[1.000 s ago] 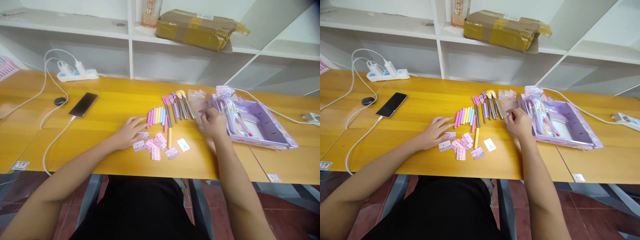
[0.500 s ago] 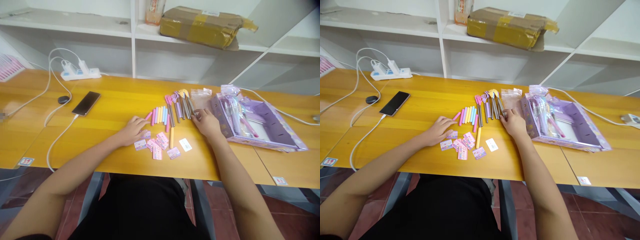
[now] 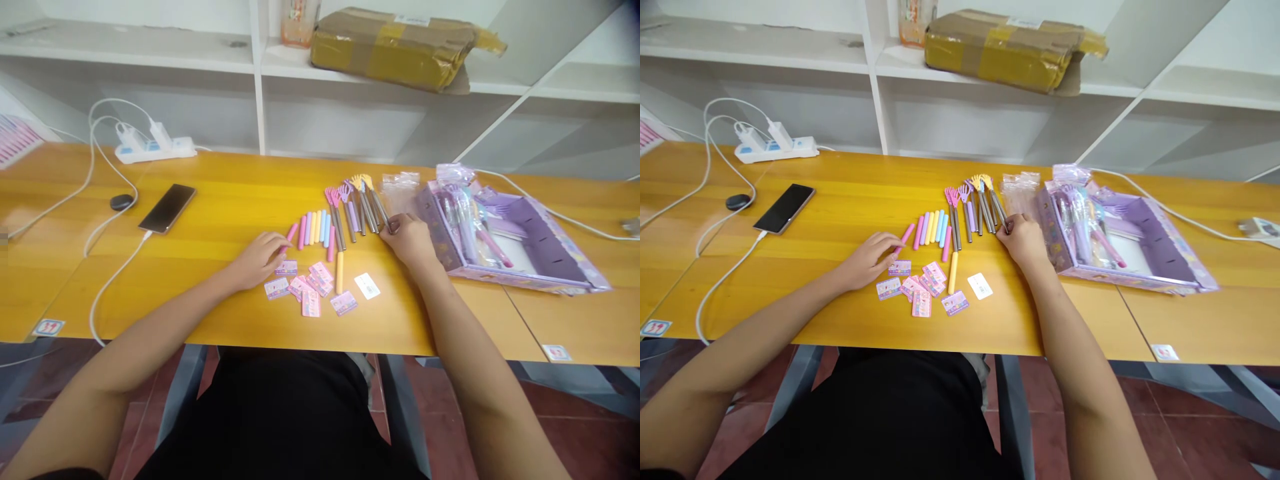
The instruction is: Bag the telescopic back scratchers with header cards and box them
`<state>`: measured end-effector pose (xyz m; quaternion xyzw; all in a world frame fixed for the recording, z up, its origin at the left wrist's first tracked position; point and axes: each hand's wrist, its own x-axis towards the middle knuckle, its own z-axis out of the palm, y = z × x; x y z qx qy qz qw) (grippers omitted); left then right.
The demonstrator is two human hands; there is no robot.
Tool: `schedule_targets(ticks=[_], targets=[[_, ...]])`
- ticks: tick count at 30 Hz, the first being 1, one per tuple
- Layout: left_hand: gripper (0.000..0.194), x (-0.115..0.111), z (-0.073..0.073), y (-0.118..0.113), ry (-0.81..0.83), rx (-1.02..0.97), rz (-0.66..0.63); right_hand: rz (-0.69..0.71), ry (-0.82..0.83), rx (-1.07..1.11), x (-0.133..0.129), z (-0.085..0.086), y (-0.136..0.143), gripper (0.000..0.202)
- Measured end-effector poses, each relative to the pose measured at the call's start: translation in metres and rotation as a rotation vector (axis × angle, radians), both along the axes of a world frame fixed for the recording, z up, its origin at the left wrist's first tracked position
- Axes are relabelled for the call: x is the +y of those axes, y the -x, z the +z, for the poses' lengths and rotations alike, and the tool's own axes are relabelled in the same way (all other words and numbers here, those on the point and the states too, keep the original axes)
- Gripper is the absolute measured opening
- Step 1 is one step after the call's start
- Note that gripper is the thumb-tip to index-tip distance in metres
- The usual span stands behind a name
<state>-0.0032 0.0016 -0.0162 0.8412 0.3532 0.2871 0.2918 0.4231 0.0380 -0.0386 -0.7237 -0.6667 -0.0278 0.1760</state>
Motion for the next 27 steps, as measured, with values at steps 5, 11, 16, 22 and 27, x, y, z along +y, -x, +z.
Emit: schedule_targets(ticks=[5,11,16,22,27], targets=[[0.029,0.0,0.0,0.0,-0.001,0.013,-0.007,-0.126,0.099,-0.066,-0.004,0.002,0.006,0.033],[0.029,-0.001,0.001,0.001,0.0,0.01,-0.009,-0.141,0.173,-0.093,-0.004,0.002,0.009,0.039],[0.031,-0.002,0.003,0.003,0.011,0.019,-0.005,-0.083,0.13,0.027,-0.002,0.001,0.003,0.034],[0.03,-0.003,0.003,0.003,0.02,0.018,-0.002,-0.037,-0.141,0.27,-0.002,0.002,-0.008,0.031],[0.032,-0.004,0.002,0.004,0.006,0.061,-0.003,0.127,-0.332,0.823,0.0,-0.004,-0.006,0.037]])
